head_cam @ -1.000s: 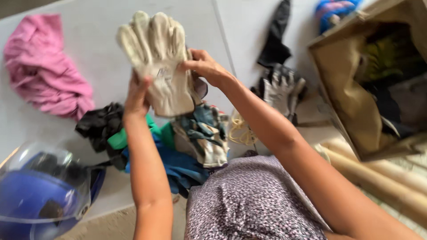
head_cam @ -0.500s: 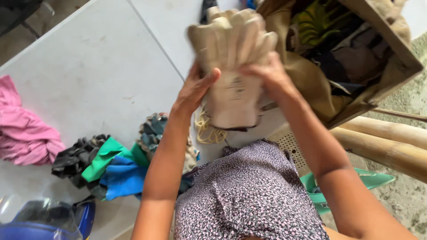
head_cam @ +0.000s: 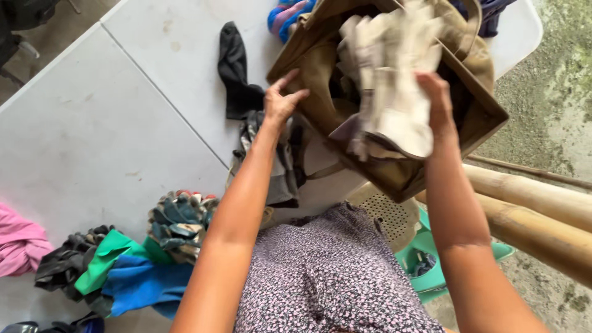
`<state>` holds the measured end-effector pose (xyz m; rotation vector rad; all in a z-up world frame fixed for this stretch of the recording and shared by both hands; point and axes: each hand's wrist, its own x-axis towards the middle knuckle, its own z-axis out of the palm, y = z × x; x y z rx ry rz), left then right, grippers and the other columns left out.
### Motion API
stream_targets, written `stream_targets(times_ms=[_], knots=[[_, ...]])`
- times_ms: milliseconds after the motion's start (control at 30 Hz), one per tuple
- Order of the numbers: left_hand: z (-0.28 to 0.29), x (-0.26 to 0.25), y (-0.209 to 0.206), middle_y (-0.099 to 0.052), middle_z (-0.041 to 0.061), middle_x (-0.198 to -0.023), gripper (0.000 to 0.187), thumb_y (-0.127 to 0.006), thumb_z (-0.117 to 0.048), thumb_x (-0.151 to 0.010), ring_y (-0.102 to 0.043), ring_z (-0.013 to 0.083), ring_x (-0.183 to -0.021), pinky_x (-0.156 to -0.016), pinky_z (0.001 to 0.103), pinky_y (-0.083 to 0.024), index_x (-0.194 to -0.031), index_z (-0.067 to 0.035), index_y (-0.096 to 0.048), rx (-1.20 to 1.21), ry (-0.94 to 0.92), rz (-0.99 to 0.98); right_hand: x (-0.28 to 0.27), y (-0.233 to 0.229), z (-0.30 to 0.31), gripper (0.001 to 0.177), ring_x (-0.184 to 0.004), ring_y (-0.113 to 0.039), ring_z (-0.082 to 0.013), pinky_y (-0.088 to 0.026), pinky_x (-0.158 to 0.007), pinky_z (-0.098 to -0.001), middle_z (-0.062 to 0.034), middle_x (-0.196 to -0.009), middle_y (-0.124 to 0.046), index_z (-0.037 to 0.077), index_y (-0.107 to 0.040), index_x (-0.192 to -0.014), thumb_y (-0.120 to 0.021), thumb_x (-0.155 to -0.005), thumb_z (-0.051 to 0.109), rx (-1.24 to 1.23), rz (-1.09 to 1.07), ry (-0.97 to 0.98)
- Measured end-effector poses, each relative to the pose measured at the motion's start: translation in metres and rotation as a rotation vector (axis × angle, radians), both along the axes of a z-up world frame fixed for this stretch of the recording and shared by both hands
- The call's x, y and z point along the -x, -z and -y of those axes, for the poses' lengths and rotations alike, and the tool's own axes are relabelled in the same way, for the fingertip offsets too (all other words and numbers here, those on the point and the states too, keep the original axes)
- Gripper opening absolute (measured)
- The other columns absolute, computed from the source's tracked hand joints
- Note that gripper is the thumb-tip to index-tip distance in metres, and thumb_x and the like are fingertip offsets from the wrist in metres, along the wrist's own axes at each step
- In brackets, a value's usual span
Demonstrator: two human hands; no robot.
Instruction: The person sorts through a pile of various gloves on a white table, picking them up, inspecting them, and placing them into a beige tote bag. The person also wipes the exterior of the bag with a dark cloth before closing it.
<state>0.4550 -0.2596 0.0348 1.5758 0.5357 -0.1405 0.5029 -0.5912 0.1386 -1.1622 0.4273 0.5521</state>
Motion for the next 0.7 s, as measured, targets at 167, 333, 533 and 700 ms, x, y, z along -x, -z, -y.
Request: stream_targets(times_ms=[167,333,533,700], knots=[[0.013,0.006,-0.120,-0.069,0.027,-0.126,0.070,-0.082,-0.007,-0.078,-0.073,0.0382,-0.110,-0.100,0.041,-0.059,-0.144,-0.010,-0.059,-0.633,-0.002,0.343,-0.019,0.029,-0.013,0.039,-0.102,-0.071,-0.0258,-0.059,-0.094,-0.0387,-0.0131,-0.111,-0.074,-0.002,-0.067,-0.123,-0.071,-0.090,0.017,-0.068,-0.239,0.033],[0.037,0.014,-0.213,-0.057,0.034,-0.137,0.076,-0.074,-0.004,-0.087,-0.070,0.0413,-0.116,-0.106,0.040,-0.058,-0.157,-0.007,-0.042,-0.708,0.084,0.459,-0.014,0.026,-0.007,0.044,-0.100,-0.072,-0.0270,-0.060,-0.094,-0.0401,-0.0142,-0.113,-0.073,-0.002,-0.064,-0.125,-0.075,-0.085,0.013,-0.066,-0.366,0.060],[0.035,0.006,-0.219,-0.047,0.039,-0.146,0.084,-0.079,-0.003,-0.086,-0.062,0.0461,-0.129,-0.114,0.042,-0.054,-0.159,-0.004,-0.039,-0.768,0.123,0.524,-0.025,-0.005,-0.015,0.040,-0.102,-0.074,-0.0259,-0.060,-0.096,-0.0406,-0.0136,-0.113,-0.075,0.001,-0.064,-0.125,-0.067,-0.089,0.019,-0.160,-0.099,0.034],[0.029,0.002,-0.202,-0.049,0.035,-0.150,0.084,-0.074,0.002,-0.085,-0.061,0.0442,-0.133,-0.117,0.041,-0.053,-0.160,-0.005,-0.038,-0.749,0.110,0.553,-0.052,-0.011,-0.057,0.042,-0.094,-0.076,-0.0297,-0.064,-0.091,-0.0411,-0.0180,-0.107,-0.077,-0.004,-0.065,-0.123,-0.064,-0.091,0.024,-0.452,-0.080,0.111]])
